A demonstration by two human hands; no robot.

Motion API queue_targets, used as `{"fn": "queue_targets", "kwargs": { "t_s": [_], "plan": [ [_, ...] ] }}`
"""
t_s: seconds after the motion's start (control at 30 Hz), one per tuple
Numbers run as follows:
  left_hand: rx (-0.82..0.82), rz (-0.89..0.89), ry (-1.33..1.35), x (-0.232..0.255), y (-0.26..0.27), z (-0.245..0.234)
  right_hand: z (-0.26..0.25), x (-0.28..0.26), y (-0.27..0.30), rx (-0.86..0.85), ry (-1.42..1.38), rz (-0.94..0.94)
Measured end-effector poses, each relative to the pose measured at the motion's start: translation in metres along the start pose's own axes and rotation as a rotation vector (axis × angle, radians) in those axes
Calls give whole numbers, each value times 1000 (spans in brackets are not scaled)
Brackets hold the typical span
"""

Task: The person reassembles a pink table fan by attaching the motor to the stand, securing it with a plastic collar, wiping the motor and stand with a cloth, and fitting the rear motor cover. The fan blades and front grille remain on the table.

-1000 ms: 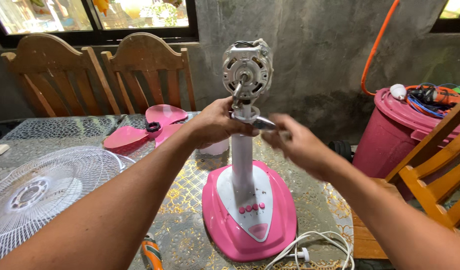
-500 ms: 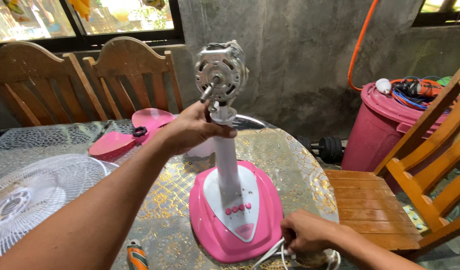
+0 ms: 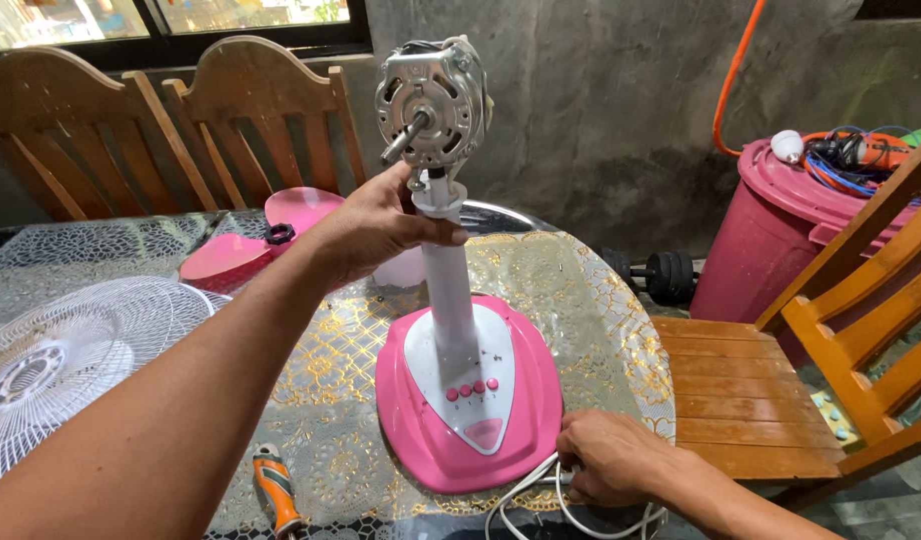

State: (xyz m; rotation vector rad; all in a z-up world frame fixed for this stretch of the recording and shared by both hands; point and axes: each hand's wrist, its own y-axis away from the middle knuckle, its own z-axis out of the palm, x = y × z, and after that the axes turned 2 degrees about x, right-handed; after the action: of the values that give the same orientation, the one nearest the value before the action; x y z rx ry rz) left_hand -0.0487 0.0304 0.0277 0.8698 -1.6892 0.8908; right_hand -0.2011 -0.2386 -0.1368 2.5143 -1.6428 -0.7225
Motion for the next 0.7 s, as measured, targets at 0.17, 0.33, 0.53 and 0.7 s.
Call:
{"fn": "queue_targets", "kwargs": {
  "t_s": [0.17,0.33,0.53,0.7],
  "plan": [
    [1,-11,19,1,-1,0,3,0,2,-20,17,18],
    [1,-9,15,1,-2,1,4,-3,6,12,11,5],
    [8,-16,3,1,0,1,5,-4,3,-10,31,-4],
    [8,-7,14,1,1,1,7,-6,0,14,-16,10]
  ]
}}
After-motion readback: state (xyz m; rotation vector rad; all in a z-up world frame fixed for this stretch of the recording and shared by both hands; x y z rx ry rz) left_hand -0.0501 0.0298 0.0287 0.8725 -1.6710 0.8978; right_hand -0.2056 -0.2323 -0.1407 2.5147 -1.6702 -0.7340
